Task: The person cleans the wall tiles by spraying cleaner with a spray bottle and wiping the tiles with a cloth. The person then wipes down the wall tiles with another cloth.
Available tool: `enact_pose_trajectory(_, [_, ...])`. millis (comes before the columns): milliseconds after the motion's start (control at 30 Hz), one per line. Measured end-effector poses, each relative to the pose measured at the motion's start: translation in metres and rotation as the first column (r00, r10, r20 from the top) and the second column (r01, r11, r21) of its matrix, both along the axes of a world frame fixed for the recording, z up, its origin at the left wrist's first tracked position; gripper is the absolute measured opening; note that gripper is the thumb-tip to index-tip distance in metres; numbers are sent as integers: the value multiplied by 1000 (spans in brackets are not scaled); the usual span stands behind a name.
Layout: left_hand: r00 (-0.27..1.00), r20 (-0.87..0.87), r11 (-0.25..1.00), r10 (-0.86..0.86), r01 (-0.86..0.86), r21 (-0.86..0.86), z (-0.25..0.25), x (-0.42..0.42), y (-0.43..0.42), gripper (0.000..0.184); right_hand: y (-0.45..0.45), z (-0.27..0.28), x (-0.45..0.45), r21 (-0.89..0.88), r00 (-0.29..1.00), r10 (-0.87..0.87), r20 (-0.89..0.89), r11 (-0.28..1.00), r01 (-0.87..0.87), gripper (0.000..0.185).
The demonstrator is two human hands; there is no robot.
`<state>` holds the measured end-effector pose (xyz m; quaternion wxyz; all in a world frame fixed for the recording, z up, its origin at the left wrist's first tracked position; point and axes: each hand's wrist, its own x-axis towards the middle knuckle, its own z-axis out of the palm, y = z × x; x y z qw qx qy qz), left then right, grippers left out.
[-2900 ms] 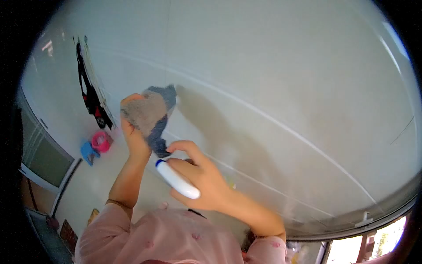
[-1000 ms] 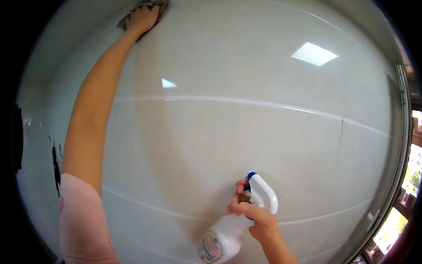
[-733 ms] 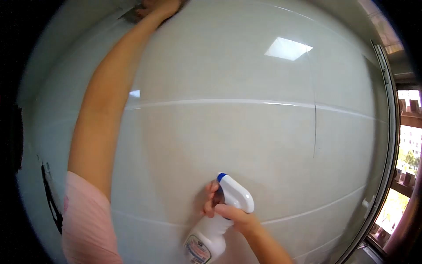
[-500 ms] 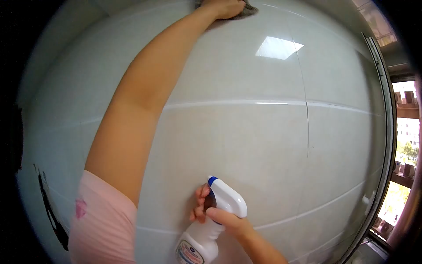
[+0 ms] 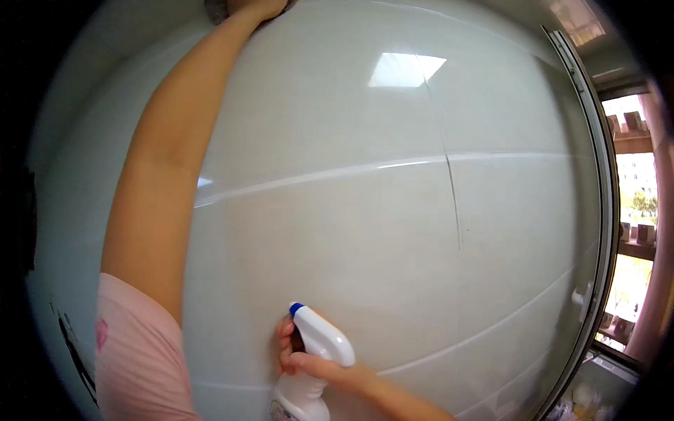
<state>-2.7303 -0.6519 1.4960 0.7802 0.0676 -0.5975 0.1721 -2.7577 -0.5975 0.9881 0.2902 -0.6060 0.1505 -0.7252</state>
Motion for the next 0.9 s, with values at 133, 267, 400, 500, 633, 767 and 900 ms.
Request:
enact_pose_trajectory(133, [999, -29, 999, -32, 31, -41, -4, -17, 24, 67, -10, -2, -2, -61, 999, 33, -19, 998, -34, 38])
enact_pose_trajectory(267, [974, 227, 952, 14, 56, -300, 11, -38, 44, 49, -7, -1, 2, -64, 1000, 3, 9, 998, -2, 37])
enact_pose_trajectory(400, [797, 602, 534, 48, 489, -689, -2, -92, 54, 38, -8, -5, 8, -42, 998, -15, 57, 999, 17, 36])
enact_pose_trajectory(500, [697, 695, 512, 174, 539, -669, -47, -74, 45, 43, -11, -3, 4, -50, 999, -16, 33, 999, 18, 36])
enact_pose_trajectory(633, [876, 438, 621, 201, 232, -748, 2, -16, -32, 41, -9, -4, 1, -63, 1000, -4, 27, 998, 6, 35])
enact_pose_trajectory(767, [783, 158, 731, 602, -461, -503, 51, 18, -83, 37, -10, -5, -3, -63, 1000, 19, -2, 998, -19, 35])
enact_pose_trajectory(900, [951, 180, 963, 251, -227, -143, 8, 9, -1, 53, -16, -10, 0, -138, 997, 45, 56, 990, -37, 41])
